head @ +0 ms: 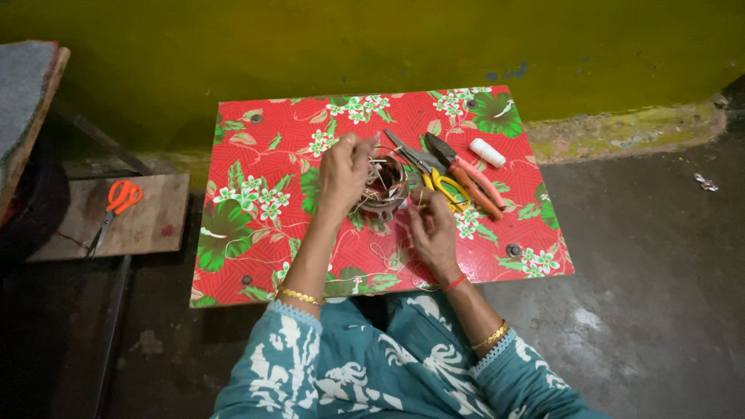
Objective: The person is weaving a small basket using a white string and a metal wire frame. They wrap the string around the frame, pull it tight, and occasionally use pliers to adjust the wire or cut the string. The task involves repetitive wrapping and tightening motions.
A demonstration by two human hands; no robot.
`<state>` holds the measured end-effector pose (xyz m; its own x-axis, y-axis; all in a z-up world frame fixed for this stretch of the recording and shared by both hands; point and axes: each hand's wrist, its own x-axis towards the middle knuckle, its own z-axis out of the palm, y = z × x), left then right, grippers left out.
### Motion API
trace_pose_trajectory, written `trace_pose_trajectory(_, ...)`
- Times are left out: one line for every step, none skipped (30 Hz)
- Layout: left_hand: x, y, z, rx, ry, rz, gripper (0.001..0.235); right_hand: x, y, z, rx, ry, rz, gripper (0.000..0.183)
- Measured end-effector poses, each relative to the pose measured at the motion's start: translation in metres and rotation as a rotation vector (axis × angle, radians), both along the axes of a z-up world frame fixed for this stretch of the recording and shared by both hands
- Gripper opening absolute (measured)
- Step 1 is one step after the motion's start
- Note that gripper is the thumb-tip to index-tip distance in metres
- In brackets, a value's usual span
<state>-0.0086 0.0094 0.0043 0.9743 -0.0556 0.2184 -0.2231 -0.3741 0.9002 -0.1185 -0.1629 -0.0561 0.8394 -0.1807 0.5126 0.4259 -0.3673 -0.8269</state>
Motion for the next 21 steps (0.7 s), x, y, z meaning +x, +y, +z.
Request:
trace_pose_trajectory(-0.001,0.000,0.001,-0.084,-0.058,-0.034,0.031,0.001,-0.002,-0.001,0.063,0.011,0.005,0.015)
trace_pose_trajectory(-0.005,0.002,0.001,-0.167,-0.114,-0.064,0.031,0.001,-0.002,-0.002,0.128,0.023,0.013,0.013)
trace_pose_trajectory(-0.010,0.004,0.001,-0.250,-0.171,-0.095,0.031,0.002,-0.003,-0.004,0.129,-0.017,0.005,0.012)
trace_pose_trajectory(-0.015,0.005,0.000,-0.333,-0.153,-0.137,0.035,0.003,-0.005,-0.006,0.129,-0.056,-0.001,0.013)
trace_pose_trajectory(-0.022,0.005,-0.001,-0.416,-0.135,-0.179,0.038,0.003,-0.006,-0.008,0.129,-0.095,-0.007,0.017)
trace_pose_trajectory(-0.030,0.006,-0.002,-0.498,-0.117,-0.221,0.041,0.003,-0.006,-0.009,0.119,-0.090,-0.023,0.021)
trace_pose_trajectory(-0.037,0.008,-0.002,-0.545,-0.096,-0.246,0.041,0.003,-0.006,-0.009,0.108,-0.084,-0.039,0.026)
trace_pose_trajectory(-0.043,0.008,-0.003,-0.594,-0.075,-0.274,0.042,0.002,-0.007,-0.008,0.096,-0.078,-0.058,0.030)
trace_pose_trajectory(-0.048,0.006,-0.004,-0.643,-0.054,-0.302,0.044,0.001,-0.006,-0.006,0.164,0.014,-0.064,0.027)
trace_pose_trajectory(-0.052,0.004,-0.005,-0.757,-0.014,-0.339,0.043,-0.001,-0.005,-0.003,0.231,0.107,-0.070,0.024)
trace_pose_trajectory(-0.055,0.001,-0.006,-0.871,0.026,-0.374,0.043,-0.004,-0.005,0.003,0.297,0.200,-0.076,0.022)
trace_pose_trajectory(-0.058,0.001,-0.007,-0.982,0.065,-0.405,0.043,-0.006,-0.005,0.009,0.105,0.034,-0.169,0.018)
trace_pose_trajectory(-0.059,0.000,-0.008,-1.003,0.074,-0.378,0.042,-0.008,-0.005,0.018,-0.088,-0.132,-0.258,0.018)
trace_pose_trajectory(-0.060,-0.002,-0.010,-1.023,0.083,-0.352,0.042,-0.011,-0.004,0.027,-0.284,-0.298,-0.342,0.022)
trace_pose_trajectory(-0.060,-0.001,-0.010,-1.043,0.093,-0.326,0.042,-0.013,-0.002,0.037,-0.225,-0.295,-0.295,0.019)
trace_pose_trajectory(-0.061,-0.002,-0.012,-1.090,0.099,-0.344,0.041,-0.015,-0.001,0.046,-0.168,-0.289,-0.249,0.022)
trace_pose_trajectory(-0.062,-0.001,-0.013,-1.137,0.105,-0.362,0.041,-0.016,0.001,0.055,-0.112,-0.282,-0.205,0.027)
trace_pose_trajectory(-0.063,-0.001,-0.013,-1.184,0.109,-0.379,0.041,-0.017,0.004,0.064,-0.101,-0.200,-0.150,0.028)
trace_pose_trajectory(-0.064,-0.003,-0.014,-1.218,0.124,-0.399,0.041,-0.017,0.007,0.072,-0.091,-0.119,-0.094,0.029)
trace_pose_trajectory(-0.064,-0.002,-0.014,-1.249,0.135,-0.417,0.042,-0.016,0.011,0.079,-0.078,-0.040,-0.035,0.031)
trace_pose_trajectory(-0.064,-0.001,-0.014,-1.279,0.146,-0.436,0.043,-0.014,0.014,0.085,-0.129,-0.074,0.025,0.031)
